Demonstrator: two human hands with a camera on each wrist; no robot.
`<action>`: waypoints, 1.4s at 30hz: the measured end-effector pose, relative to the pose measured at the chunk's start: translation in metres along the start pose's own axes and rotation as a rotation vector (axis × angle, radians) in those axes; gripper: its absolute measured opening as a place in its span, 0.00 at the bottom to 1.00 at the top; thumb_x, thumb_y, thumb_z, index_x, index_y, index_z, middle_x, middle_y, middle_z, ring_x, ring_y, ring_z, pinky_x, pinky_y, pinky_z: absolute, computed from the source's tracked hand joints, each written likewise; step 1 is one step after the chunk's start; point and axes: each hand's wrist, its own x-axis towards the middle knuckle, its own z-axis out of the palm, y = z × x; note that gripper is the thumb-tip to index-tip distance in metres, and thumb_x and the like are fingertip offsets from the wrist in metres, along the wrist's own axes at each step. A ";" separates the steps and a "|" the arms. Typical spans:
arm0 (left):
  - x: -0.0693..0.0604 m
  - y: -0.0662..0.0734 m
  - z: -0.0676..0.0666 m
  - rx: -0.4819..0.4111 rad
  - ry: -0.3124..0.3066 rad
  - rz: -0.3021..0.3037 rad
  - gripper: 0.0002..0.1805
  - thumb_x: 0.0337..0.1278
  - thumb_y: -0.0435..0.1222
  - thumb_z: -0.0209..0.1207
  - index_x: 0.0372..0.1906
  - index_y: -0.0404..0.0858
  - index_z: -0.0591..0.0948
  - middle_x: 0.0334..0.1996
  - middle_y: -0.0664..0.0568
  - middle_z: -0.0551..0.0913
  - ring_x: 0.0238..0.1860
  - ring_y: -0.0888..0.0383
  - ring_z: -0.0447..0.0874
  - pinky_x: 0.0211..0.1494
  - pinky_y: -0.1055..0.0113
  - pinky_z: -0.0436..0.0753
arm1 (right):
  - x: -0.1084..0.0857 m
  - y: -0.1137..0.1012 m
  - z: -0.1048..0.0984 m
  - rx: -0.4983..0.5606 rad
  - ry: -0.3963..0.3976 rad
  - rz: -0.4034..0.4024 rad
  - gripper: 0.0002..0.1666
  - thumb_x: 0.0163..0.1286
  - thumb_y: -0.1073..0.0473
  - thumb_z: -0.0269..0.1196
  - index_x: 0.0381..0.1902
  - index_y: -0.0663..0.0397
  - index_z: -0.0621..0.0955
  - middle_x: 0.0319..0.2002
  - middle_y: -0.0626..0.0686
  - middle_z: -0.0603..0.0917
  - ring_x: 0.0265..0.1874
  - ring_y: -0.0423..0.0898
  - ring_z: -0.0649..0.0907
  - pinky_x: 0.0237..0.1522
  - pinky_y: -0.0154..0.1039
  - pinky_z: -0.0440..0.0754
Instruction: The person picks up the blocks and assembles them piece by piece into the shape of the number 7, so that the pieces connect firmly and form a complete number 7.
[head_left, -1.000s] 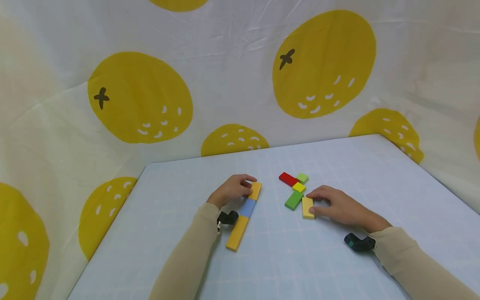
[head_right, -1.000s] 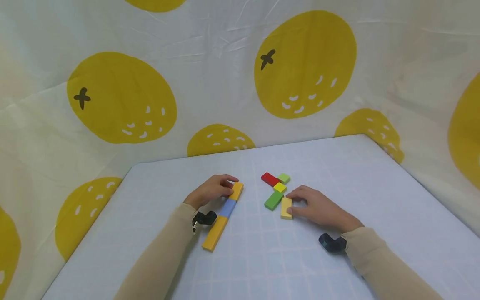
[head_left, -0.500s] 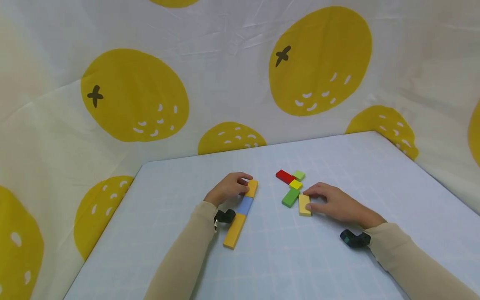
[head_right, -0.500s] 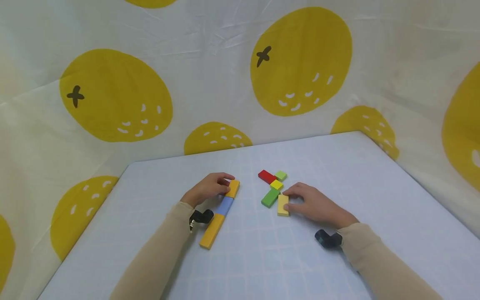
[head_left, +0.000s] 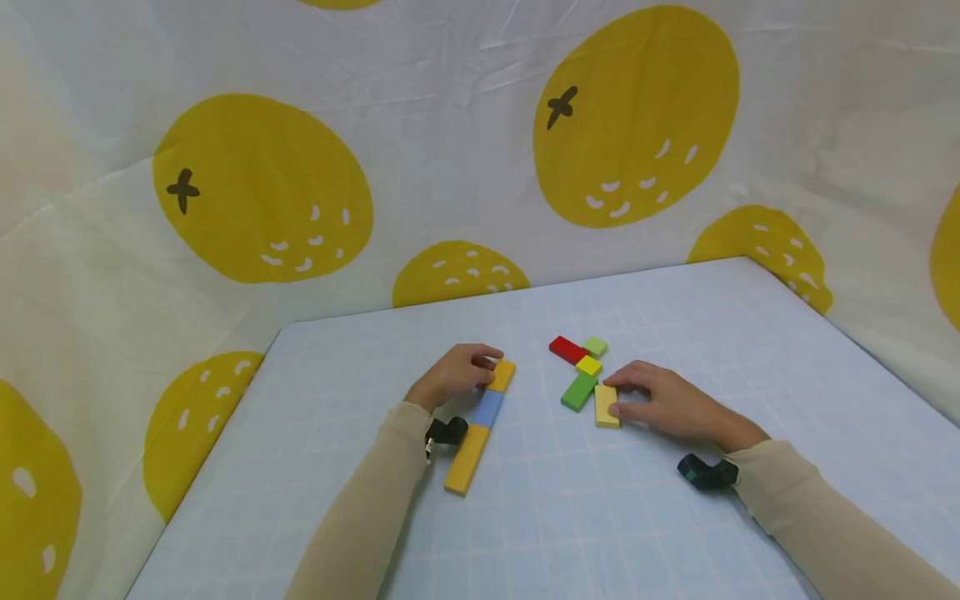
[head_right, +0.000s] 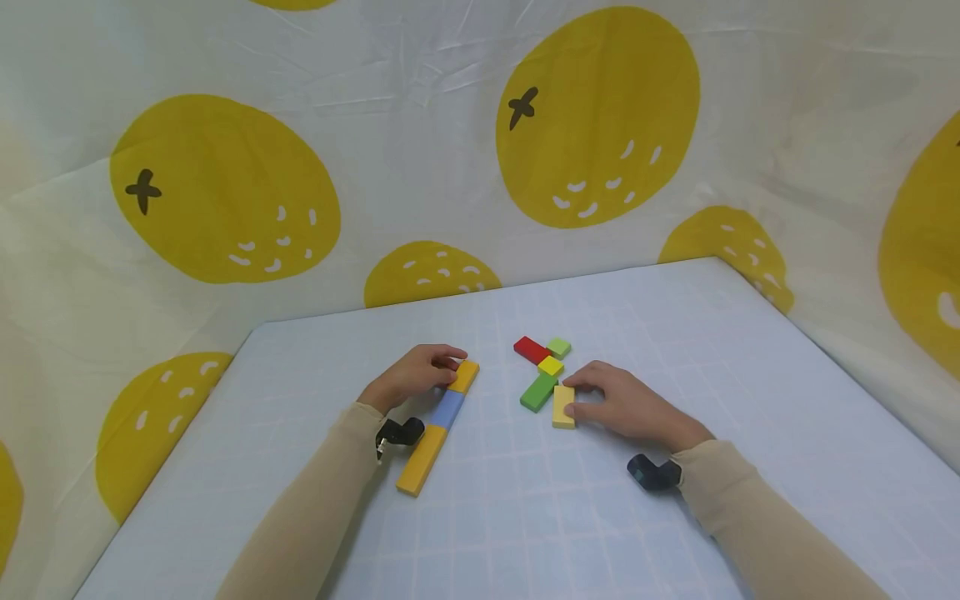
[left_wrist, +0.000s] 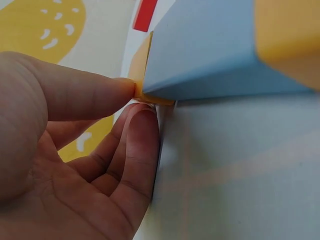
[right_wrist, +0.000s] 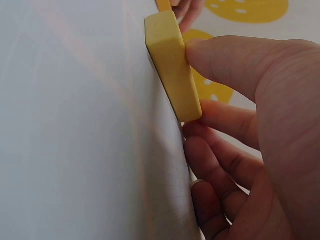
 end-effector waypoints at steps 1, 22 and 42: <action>0.000 0.000 0.000 0.001 -0.002 0.001 0.20 0.67 0.33 0.60 0.62 0.45 0.80 0.48 0.51 0.82 0.43 0.53 0.81 0.53 0.60 0.80 | 0.000 0.000 0.000 0.000 -0.001 -0.003 0.33 0.65 0.37 0.67 0.63 0.45 0.78 0.58 0.49 0.78 0.57 0.51 0.76 0.61 0.56 0.75; -0.008 0.007 0.001 -0.015 -0.001 -0.037 0.19 0.67 0.33 0.59 0.62 0.44 0.81 0.53 0.49 0.81 0.46 0.53 0.80 0.59 0.56 0.78 | 0.000 -0.002 0.001 0.011 0.005 -0.006 0.33 0.65 0.38 0.67 0.63 0.45 0.79 0.57 0.49 0.79 0.56 0.50 0.76 0.60 0.56 0.75; -0.003 0.008 0.002 -0.003 0.004 -0.064 0.21 0.66 0.39 0.64 0.62 0.44 0.80 0.48 0.52 0.82 0.44 0.53 0.80 0.58 0.57 0.79 | 0.000 -0.002 -0.001 0.012 -0.003 0.005 0.32 0.66 0.38 0.67 0.63 0.45 0.78 0.58 0.49 0.78 0.57 0.50 0.75 0.61 0.56 0.75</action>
